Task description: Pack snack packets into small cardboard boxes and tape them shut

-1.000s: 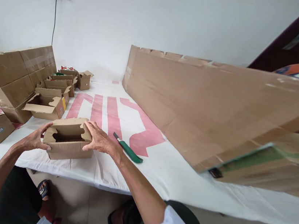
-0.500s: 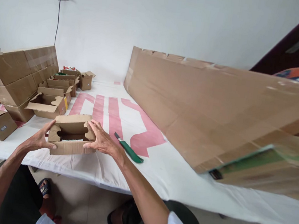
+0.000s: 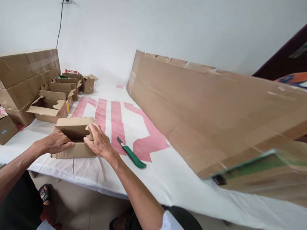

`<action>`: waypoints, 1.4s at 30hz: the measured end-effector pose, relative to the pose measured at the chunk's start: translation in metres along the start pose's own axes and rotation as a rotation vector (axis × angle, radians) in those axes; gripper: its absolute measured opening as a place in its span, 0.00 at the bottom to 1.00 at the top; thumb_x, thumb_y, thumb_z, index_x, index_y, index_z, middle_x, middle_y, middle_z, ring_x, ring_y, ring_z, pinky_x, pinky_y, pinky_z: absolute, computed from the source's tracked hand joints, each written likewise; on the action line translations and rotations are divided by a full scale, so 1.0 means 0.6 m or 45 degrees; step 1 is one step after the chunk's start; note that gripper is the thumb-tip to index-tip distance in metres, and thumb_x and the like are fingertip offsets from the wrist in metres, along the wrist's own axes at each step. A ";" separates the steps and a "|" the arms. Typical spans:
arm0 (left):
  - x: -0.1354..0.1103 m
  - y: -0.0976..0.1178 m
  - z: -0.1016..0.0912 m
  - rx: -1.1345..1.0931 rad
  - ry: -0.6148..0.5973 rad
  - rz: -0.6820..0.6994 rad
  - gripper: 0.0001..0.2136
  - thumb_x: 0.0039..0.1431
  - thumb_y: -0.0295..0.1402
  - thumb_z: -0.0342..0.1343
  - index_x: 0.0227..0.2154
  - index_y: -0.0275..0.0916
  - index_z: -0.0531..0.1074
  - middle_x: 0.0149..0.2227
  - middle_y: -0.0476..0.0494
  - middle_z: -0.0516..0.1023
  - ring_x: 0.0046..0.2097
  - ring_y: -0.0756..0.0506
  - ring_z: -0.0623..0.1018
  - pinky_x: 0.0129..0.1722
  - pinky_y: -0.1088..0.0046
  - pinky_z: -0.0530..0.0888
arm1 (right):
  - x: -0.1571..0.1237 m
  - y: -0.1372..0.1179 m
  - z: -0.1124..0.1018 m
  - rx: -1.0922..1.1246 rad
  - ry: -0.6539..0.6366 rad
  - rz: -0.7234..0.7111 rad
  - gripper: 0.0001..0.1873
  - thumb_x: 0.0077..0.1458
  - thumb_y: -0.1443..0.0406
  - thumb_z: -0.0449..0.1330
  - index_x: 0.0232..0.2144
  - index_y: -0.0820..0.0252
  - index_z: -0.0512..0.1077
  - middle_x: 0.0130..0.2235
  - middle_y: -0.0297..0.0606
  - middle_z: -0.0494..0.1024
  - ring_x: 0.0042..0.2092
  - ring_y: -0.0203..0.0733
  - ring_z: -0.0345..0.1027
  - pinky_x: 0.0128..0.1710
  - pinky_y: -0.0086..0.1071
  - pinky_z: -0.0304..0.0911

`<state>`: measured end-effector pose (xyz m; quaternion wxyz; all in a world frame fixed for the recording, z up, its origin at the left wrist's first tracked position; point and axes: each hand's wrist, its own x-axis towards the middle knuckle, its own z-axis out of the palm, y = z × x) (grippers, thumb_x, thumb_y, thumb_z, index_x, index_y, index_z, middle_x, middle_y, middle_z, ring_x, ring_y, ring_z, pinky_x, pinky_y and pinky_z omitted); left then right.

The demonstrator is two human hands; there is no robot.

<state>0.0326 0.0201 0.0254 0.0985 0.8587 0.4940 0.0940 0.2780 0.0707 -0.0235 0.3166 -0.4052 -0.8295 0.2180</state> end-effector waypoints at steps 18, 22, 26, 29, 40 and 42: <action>-0.099 -0.083 0.044 -0.754 0.437 -0.505 0.30 0.65 0.57 0.57 0.60 0.41 0.76 0.59 0.37 0.81 0.63 0.29 0.76 0.64 0.53 0.72 | -0.013 0.072 0.028 0.262 0.182 0.103 0.27 0.69 0.59 0.50 0.65 0.56 0.72 0.62 0.49 0.80 0.62 0.53 0.75 0.64 0.47 0.70; -0.082 -0.079 0.041 -0.579 0.478 -0.768 0.34 0.58 0.45 0.64 0.66 0.38 0.70 0.66 0.32 0.75 0.66 0.26 0.73 0.63 0.52 0.72 | -0.026 0.071 0.045 0.435 0.219 0.171 0.30 0.66 0.60 0.52 0.67 0.57 0.71 0.64 0.48 0.79 0.63 0.53 0.74 0.63 0.47 0.70; -0.053 -0.060 0.012 -0.179 0.290 -0.823 0.29 0.57 0.34 0.63 0.63 0.41 0.71 0.58 0.34 0.81 0.59 0.30 0.79 0.55 0.56 0.74 | -0.048 0.067 0.048 0.381 0.260 0.165 0.31 0.64 0.62 0.53 0.68 0.57 0.71 0.63 0.49 0.79 0.60 0.53 0.77 0.61 0.48 0.72; -0.038 -0.045 0.005 0.014 0.366 -0.932 0.13 0.66 0.36 0.55 0.51 0.39 0.77 0.47 0.31 0.85 0.52 0.30 0.81 0.49 0.57 0.73 | -0.074 0.062 0.050 0.320 0.310 0.107 0.30 0.66 0.63 0.54 0.69 0.55 0.69 0.63 0.48 0.79 0.60 0.52 0.76 0.62 0.49 0.72; -0.079 -0.034 0.088 -1.228 1.232 -0.736 0.32 0.54 0.59 0.66 0.50 0.37 0.78 0.41 0.42 0.83 0.42 0.41 0.80 0.41 0.68 0.74 | -0.137 0.038 0.047 -0.153 0.503 -0.149 0.33 0.67 0.68 0.55 0.73 0.60 0.62 0.67 0.54 0.74 0.69 0.57 0.67 0.70 0.58 0.66; -0.074 -0.030 0.095 -1.270 1.300 -0.750 0.32 0.53 0.58 0.67 0.50 0.37 0.79 0.40 0.43 0.83 0.41 0.42 0.80 0.41 0.69 0.75 | -0.131 0.023 0.031 -0.286 0.510 -0.218 0.31 0.67 0.68 0.57 0.71 0.60 0.65 0.68 0.54 0.72 0.71 0.59 0.63 0.71 0.59 0.63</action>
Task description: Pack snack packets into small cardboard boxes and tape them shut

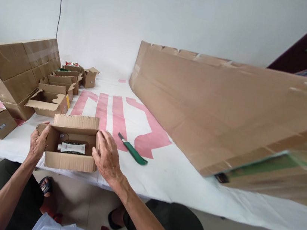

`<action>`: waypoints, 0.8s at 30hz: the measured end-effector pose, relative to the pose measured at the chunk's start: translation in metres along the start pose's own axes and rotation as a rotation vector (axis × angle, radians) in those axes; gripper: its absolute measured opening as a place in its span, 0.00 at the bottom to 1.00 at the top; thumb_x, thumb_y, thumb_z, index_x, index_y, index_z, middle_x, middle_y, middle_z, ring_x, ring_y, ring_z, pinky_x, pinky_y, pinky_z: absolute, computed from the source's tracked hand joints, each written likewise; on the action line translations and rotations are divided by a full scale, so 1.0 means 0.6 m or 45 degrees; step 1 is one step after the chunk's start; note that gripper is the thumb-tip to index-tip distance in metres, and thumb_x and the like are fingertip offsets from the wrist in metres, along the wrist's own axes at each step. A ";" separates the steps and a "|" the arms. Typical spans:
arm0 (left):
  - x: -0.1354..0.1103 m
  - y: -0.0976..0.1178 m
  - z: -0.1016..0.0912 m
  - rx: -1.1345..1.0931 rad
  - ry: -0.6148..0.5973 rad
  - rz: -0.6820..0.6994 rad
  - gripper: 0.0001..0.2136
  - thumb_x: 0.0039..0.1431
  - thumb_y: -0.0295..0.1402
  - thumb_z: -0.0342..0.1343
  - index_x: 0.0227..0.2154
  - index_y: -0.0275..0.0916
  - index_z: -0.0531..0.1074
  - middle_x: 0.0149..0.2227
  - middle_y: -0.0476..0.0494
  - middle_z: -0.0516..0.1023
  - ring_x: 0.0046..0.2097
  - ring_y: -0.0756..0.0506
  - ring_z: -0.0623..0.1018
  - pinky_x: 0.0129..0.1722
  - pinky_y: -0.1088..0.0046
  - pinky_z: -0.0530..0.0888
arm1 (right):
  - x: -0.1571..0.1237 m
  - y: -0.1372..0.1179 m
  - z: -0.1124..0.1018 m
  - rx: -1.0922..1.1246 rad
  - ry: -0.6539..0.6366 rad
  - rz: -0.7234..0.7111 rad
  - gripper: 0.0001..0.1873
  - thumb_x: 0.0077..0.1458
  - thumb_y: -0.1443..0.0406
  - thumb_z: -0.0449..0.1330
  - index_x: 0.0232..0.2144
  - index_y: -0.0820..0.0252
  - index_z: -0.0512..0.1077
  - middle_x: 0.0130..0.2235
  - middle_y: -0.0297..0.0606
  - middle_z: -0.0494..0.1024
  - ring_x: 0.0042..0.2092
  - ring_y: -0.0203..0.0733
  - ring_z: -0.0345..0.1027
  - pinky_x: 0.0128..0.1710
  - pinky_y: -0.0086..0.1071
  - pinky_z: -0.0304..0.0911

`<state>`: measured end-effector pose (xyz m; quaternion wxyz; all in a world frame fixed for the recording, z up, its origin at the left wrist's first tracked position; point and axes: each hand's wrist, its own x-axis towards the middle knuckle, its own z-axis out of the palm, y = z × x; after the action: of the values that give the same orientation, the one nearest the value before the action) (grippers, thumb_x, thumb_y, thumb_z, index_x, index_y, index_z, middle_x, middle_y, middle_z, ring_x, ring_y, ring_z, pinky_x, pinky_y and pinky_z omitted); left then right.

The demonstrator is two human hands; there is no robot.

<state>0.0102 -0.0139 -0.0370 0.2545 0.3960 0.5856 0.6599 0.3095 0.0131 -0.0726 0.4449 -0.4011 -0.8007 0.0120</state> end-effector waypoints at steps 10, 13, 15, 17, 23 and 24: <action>-0.012 -0.001 0.012 -0.120 0.081 0.036 0.24 0.55 0.56 0.64 0.38 0.37 0.81 0.36 0.43 0.83 0.38 0.43 0.79 0.41 0.68 0.76 | 0.139 -0.063 -0.007 -0.189 -1.203 -0.250 0.11 0.64 0.63 0.67 0.46 0.61 0.80 0.50 0.49 0.83 0.54 0.54 0.78 0.53 0.41 0.72; -0.017 -0.002 0.014 -0.124 0.067 0.006 0.24 0.56 0.55 0.63 0.39 0.37 0.80 0.33 0.45 0.81 0.37 0.44 0.78 0.40 0.68 0.76 | 0.169 -0.064 0.029 -0.270 -1.460 -0.170 0.16 0.56 0.61 0.73 0.44 0.64 0.82 0.50 0.54 0.84 0.54 0.58 0.79 0.50 0.37 0.71; -0.015 -0.006 0.017 -0.109 0.056 -0.007 0.23 0.57 0.55 0.62 0.39 0.37 0.80 0.32 0.46 0.80 0.35 0.44 0.77 0.38 0.68 0.75 | 0.178 -0.061 0.054 -0.279 -1.511 -0.166 0.15 0.52 0.64 0.74 0.43 0.65 0.82 0.48 0.53 0.85 0.51 0.57 0.80 0.48 0.35 0.71; -0.007 -0.011 0.021 -0.067 0.036 -0.007 0.23 0.58 0.55 0.60 0.40 0.37 0.79 0.32 0.47 0.79 0.35 0.44 0.77 0.37 0.68 0.75 | 0.180 -0.057 0.075 -0.266 -1.558 -0.167 0.14 0.52 0.68 0.71 0.43 0.64 0.83 0.47 0.52 0.86 0.49 0.55 0.81 0.46 0.35 0.70; 0.027 -0.003 0.029 0.370 0.142 0.424 0.19 0.60 0.37 0.58 0.52 0.39 0.75 0.48 0.37 0.81 0.51 0.37 0.79 0.55 0.57 0.76 | 0.181 -0.033 0.106 -0.131 -1.619 -0.126 0.14 0.51 0.71 0.66 0.42 0.62 0.82 0.43 0.43 0.87 0.42 0.47 0.79 0.40 0.32 0.68; 0.028 0.003 0.029 0.478 0.147 0.594 0.18 0.59 0.32 0.57 0.53 0.39 0.75 0.53 0.35 0.80 0.57 0.35 0.77 0.61 0.54 0.73 | 0.182 -0.028 0.107 -0.102 -1.606 -0.111 0.14 0.51 0.70 0.66 0.42 0.61 0.82 0.42 0.41 0.86 0.42 0.46 0.78 0.40 0.31 0.69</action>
<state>0.0151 0.0093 -0.0315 -0.0153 0.5217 0.6040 0.6022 0.2216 0.0946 -0.0283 -0.1278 -0.3002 -0.9243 0.1979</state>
